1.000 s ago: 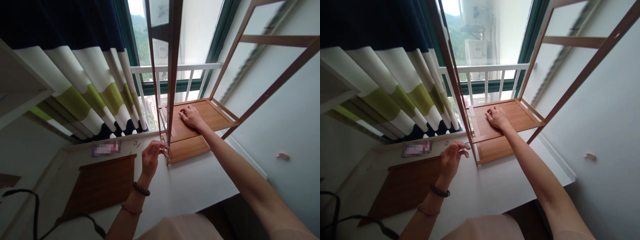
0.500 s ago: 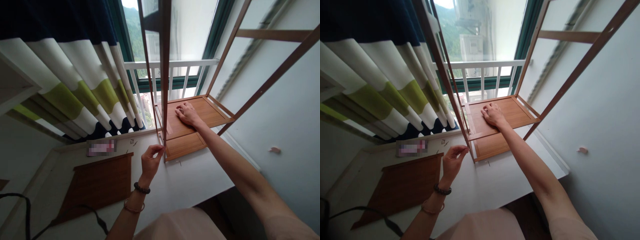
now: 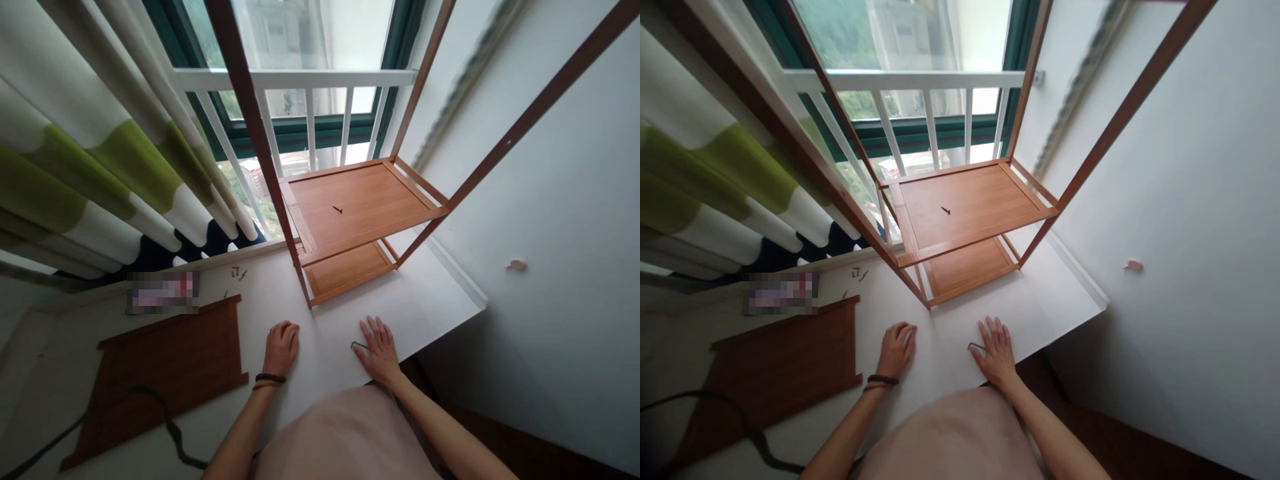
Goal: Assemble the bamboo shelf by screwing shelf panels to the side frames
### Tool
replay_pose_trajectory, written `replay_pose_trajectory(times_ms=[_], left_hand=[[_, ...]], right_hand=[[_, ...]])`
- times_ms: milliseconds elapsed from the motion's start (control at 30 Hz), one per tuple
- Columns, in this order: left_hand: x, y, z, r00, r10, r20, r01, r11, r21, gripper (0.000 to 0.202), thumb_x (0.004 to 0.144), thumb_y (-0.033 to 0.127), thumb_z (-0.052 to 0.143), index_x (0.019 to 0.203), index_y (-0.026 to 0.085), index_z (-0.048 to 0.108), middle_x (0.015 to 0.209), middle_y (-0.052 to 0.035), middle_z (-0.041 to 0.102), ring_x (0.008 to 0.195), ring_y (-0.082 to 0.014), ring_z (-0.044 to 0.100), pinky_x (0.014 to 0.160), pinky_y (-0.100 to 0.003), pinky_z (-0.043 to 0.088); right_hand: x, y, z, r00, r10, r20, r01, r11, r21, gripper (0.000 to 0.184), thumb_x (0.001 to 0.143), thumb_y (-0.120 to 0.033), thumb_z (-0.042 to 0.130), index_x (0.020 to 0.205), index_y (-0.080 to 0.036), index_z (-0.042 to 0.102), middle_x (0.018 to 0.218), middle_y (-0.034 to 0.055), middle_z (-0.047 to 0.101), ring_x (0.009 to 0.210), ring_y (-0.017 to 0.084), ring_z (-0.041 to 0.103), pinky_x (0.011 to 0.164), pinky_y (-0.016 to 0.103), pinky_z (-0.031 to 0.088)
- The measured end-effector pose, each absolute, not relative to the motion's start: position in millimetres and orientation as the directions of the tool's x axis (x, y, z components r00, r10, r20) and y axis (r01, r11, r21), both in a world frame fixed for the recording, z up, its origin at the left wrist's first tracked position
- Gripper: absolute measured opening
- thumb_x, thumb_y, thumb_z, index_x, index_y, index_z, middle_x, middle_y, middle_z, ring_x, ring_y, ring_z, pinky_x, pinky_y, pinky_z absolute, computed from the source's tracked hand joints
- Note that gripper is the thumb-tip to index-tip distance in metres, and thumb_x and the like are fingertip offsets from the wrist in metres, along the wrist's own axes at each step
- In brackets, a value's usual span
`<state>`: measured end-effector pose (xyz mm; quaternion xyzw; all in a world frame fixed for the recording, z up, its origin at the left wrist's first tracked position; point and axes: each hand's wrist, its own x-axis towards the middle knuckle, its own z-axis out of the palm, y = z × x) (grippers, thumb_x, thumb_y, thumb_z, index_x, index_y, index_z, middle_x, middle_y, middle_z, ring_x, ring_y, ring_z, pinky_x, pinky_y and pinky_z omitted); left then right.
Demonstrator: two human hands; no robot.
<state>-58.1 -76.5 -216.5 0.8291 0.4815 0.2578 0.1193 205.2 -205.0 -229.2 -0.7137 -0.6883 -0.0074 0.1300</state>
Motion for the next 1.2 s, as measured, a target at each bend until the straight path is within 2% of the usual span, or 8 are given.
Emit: replay_pose_trajectory(times_ms=[267, 433, 633, 800, 867, 933, 1067, 1200], left_hand=[[-53.5, -79.3, -222.4, 0.389, 0.874, 0.293, 0.825, -0.471, 0.311, 0.035, 0.083, 0.023, 0.043, 0.114, 0.013, 0.055, 0.126, -0.0154, 0.052, 0.121, -0.0283, 0.043, 0.104, -0.048, 0.03], [-53.3, -78.4, -224.7, 0.376, 0.891, 0.255, 0.833, -0.446, 0.328, 0.043, 0.082, 0.023, 0.042, 0.123, 0.015, 0.05, 0.134, -0.0144, 0.048, 0.126, -0.0283, 0.039, 0.109, -0.05, 0.023], [-51.9, -78.1, -221.6, 0.339, 0.914, 0.221, 0.808, -0.403, 0.43, 0.042, 0.081, 0.024, 0.044, 0.119, 0.012, 0.055, 0.134, -0.0162, 0.048, 0.127, -0.0296, 0.039, 0.11, -0.05, 0.019], [-52.8, -80.0, -220.8, 0.334, 0.918, 0.212, 0.805, -0.396, 0.443, 0.041, 0.082, 0.026, 0.042, 0.118, 0.011, 0.056, 0.132, -0.0164, 0.049, 0.127, -0.0289, 0.039, 0.11, -0.049, 0.02], [-53.7, -80.5, -220.4, 0.325, 0.923, 0.206, 0.784, -0.385, 0.487, 0.039, 0.082, 0.026, 0.042, 0.116, 0.012, 0.057, 0.132, -0.0151, 0.05, 0.127, -0.0288, 0.039, 0.11, -0.05, 0.021], [-53.7, -78.8, -218.6, 0.271, 0.942, 0.198, 0.717, -0.335, 0.611, 0.035, 0.08, 0.027, 0.046, 0.111, 0.016, 0.059, 0.128, -0.0126, 0.053, 0.124, -0.0286, 0.042, 0.109, -0.051, 0.022], [-46.5, -63.1, -202.4, 0.074, 0.981, 0.178, 0.566, -0.188, 0.803, 0.032, 0.081, 0.031, 0.046, 0.107, 0.015, 0.057, 0.111, -0.0147, 0.06, 0.109, -0.028, 0.053, 0.099, -0.053, 0.035], [-26.1, -37.8, -153.7, -0.009, 0.975, 0.224, 0.48, -0.192, 0.856, 0.036, 0.09, 0.035, 0.035, 0.117, 0.016, 0.049, 0.116, -0.0132, 0.055, 0.109, -0.0207, 0.052, 0.092, -0.04, 0.043]], right_hand=[[210.2, -197.3, -216.6, 0.034, 0.989, 0.147, 0.985, -0.009, -0.172, 0.059, 0.085, -0.046, 0.044, 0.139, -0.023, 0.035, 0.141, 0.0133, 0.035, 0.132, 0.034, 0.024, 0.104, 0.051, 0.023], [210.0, -192.6, -214.0, 0.044, 0.988, 0.149, 0.973, -0.009, -0.232, 0.057, 0.082, -0.047, 0.049, 0.133, -0.024, 0.041, 0.135, 0.0131, 0.04, 0.127, 0.035, 0.03, 0.1, 0.051, 0.028], [209.1, -190.2, -214.0, 0.119, 0.976, 0.182, 0.945, -0.055, -0.324, 0.021, 0.088, -0.034, 0.044, 0.1, -0.022, 0.057, 0.111, 0.0113, 0.053, 0.109, 0.027, 0.046, 0.09, 0.042, 0.038], [204.7, -186.6, -226.9, 0.118, 0.971, 0.205, 0.927, -0.034, -0.373, 0.018, 0.09, -0.029, 0.04, 0.086, -0.02, 0.055, 0.1, 0.0101, 0.056, 0.091, 0.023, 0.052, 0.079, 0.039, 0.043], [198.8, -180.5, -228.5, 0.128, 0.974, 0.188, 0.891, -0.029, -0.452, 0.021, 0.09, -0.03, 0.039, 0.083, -0.018, 0.055, 0.097, 0.0112, 0.056, 0.089, 0.024, 0.053, 0.078, 0.04, 0.043], [192.0, -172.0, -226.5, 0.134, 0.981, 0.143, 0.813, -0.027, -0.582, 0.023, 0.089, -0.033, 0.039, 0.078, -0.018, 0.054, 0.095, 0.0117, 0.057, 0.088, 0.025, 0.054, 0.078, 0.041, 0.043], [187.1, -150.1, -214.1, 0.136, 0.987, 0.084, 0.681, -0.032, -0.732, 0.03, 0.091, -0.037, 0.033, 0.071, -0.021, 0.048, 0.074, 0.0053, 0.058, 0.069, 0.019, 0.056, 0.067, 0.034, 0.046], [200.6, -122.1, -183.1, 0.281, 0.957, 0.071, 0.571, -0.107, -0.814, 0.04, 0.094, -0.042, 0.016, 0.069, -0.022, 0.04, 0.057, -0.0014, 0.05, 0.052, 0.015, 0.05, 0.055, 0.029, 0.041]])
